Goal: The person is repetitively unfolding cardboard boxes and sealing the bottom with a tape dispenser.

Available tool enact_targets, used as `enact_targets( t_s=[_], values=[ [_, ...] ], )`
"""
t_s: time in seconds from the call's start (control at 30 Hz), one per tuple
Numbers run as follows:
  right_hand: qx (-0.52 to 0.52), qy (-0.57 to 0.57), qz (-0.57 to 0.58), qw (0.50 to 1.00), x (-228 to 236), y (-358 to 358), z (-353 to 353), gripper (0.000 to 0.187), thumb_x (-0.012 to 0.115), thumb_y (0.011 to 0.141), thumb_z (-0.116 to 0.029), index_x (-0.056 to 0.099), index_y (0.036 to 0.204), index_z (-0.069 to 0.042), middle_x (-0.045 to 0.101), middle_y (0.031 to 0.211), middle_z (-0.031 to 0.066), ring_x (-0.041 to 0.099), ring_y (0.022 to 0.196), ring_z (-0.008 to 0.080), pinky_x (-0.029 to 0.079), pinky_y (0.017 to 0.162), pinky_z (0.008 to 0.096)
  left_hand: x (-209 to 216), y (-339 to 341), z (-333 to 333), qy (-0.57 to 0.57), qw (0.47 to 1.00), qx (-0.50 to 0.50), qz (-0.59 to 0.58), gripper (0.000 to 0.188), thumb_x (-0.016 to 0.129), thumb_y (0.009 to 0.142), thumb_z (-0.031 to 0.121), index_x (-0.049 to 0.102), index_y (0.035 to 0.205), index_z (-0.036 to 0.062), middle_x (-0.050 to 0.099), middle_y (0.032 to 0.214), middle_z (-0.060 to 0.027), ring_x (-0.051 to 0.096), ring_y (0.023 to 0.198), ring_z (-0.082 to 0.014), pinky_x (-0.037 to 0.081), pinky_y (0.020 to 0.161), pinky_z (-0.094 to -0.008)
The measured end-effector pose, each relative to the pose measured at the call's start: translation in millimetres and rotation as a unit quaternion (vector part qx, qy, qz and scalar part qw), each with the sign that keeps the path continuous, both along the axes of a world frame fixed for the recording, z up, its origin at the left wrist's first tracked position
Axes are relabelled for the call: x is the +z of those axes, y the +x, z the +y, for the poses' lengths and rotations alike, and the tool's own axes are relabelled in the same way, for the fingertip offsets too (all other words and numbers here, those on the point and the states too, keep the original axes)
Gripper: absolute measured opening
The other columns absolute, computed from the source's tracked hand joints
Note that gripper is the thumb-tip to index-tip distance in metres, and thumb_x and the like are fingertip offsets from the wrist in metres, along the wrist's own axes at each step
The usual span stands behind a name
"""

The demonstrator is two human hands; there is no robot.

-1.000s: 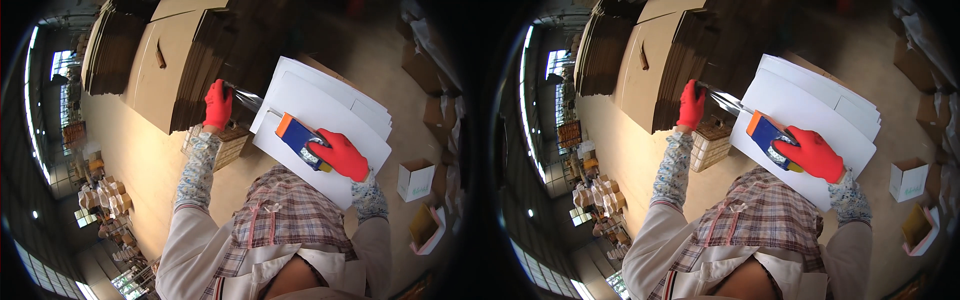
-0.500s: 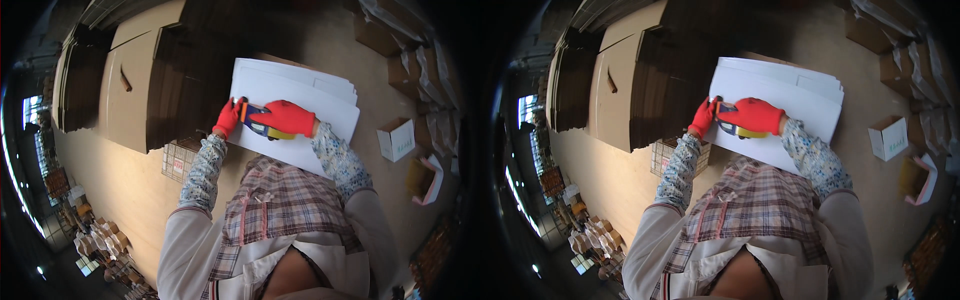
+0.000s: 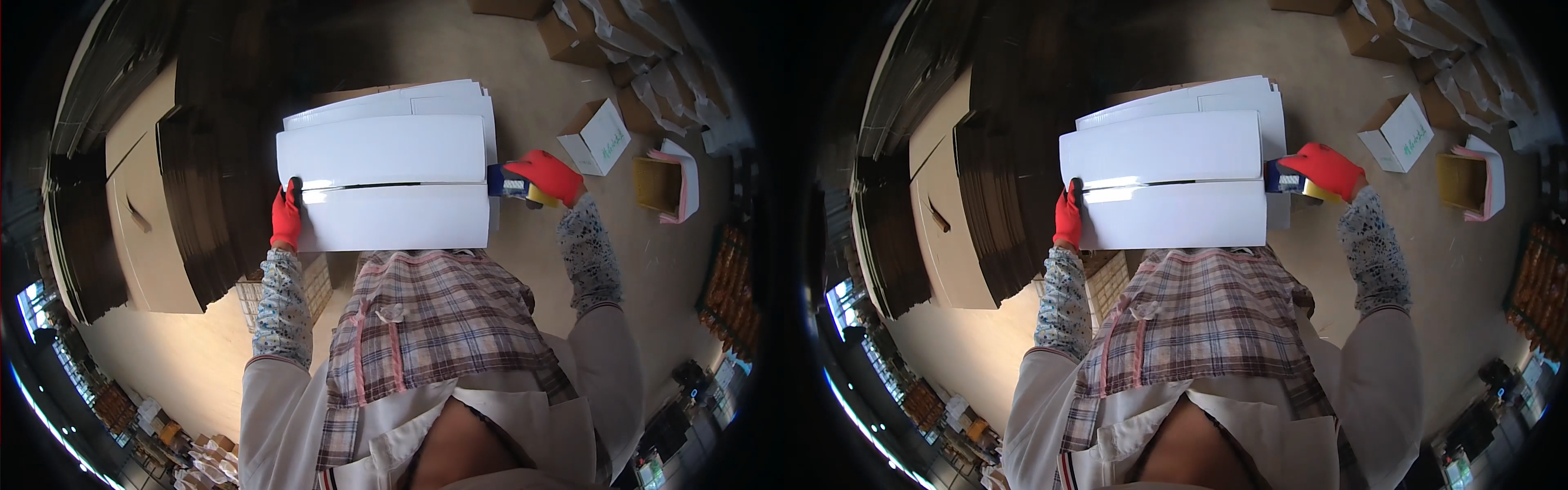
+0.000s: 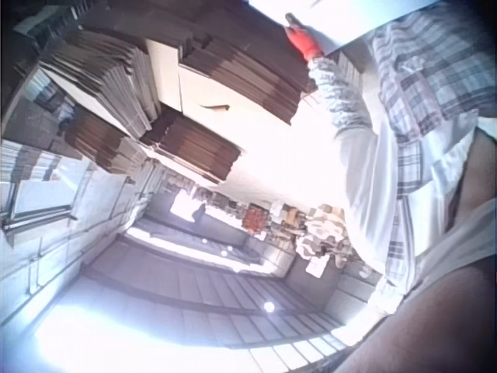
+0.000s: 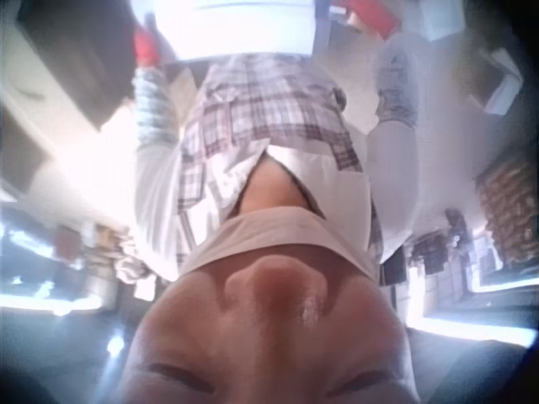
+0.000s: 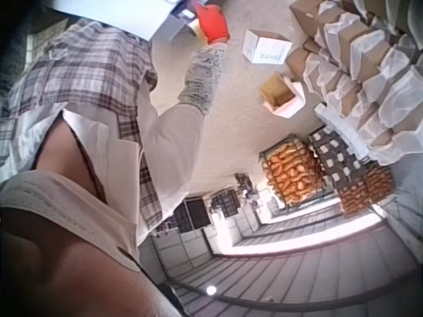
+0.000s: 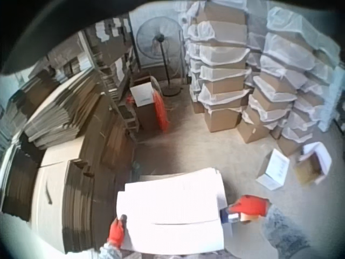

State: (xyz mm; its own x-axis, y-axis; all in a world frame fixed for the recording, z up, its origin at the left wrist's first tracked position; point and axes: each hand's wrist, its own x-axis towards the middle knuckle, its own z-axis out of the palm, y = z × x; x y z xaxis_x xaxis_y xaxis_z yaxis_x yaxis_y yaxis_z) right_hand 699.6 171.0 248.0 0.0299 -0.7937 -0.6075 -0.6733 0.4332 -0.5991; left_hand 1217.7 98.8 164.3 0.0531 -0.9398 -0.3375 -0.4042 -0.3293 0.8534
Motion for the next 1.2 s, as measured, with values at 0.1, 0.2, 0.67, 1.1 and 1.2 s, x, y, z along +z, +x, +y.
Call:
enact_targets(
  t_s=[0.1,0.2,0.67,1.1,1.2],
  values=[
    [0.044,-0.057,0.154,0.985,-27,29,12,0.047,0.052,0.085,-0.047,0.062,0.097,-0.003,0.064,0.088,0.0173,0.061,0.081,0.0345,0.046,0.078,0.042,-4,1,1,0.001,1.0,-0.016,-0.02,0.053,0.045,0.096,0.038,0.046,0.126,-0.0062,0.058,0.116,-0.017,0.053,0.11,-0.0232,0.039,0.095,-0.0307],
    [-0.201,-0.178,0.242,0.933,-34,69,30,0.039,0.051,0.087,-0.04,0.059,0.096,-0.003,0.063,0.085,0.0169,0.06,0.08,0.0363,0.045,0.079,0.0421,-27,26,6,-0.018,1.0,-0.007,-0.01,0.057,0.041,0.097,0.042,0.045,0.128,-0.0048,0.056,0.121,-0.0143,0.051,0.113,-0.0212,0.038,0.096,-0.0295],
    [-0.599,0.058,-0.478,0.64,-185,-18,251,0.036,0.05,0.091,-0.038,0.059,0.102,-0.006,0.061,0.072,0.0078,0.06,0.059,0.021,0.051,0.054,0.0357,-76,-121,1,0.38,0.668,-0.299,0.565,0.052,0.048,0.094,0.028,0.035,0.139,0.0048,0.034,0.143,-0.0151,0.033,0.132,-0.0245,0.029,0.106,-0.0351],
    [-0.4,-0.111,0.273,0.868,-304,4,-2,0.06,0.06,0.078,-0.054,0.055,0.097,0.003,0.06,0.1,0.0243,0.056,0.097,0.0407,0.046,0.082,0.0422,-200,47,-41,0.145,0.966,0.136,-0.166,0.078,0.063,0.078,0.055,0.049,0.125,-0.0052,0.055,0.121,-0.0202,0.053,0.11,-0.0284,0.04,0.095,-0.0366],
    [-0.458,-0.078,0.151,0.872,-280,-4,-1,0.059,0.058,0.081,-0.051,0.059,0.101,0.005,0.062,0.103,0.0244,0.059,0.098,0.0362,0.046,0.081,0.0417,-131,44,-37,-0.003,0.945,0.26,0.2,0.039,0.058,0.09,0.027,0.056,0.115,-0.0032,0.059,0.112,-0.0073,0.053,0.101,-0.0157,0.037,0.094,-0.0301]
  ],
)
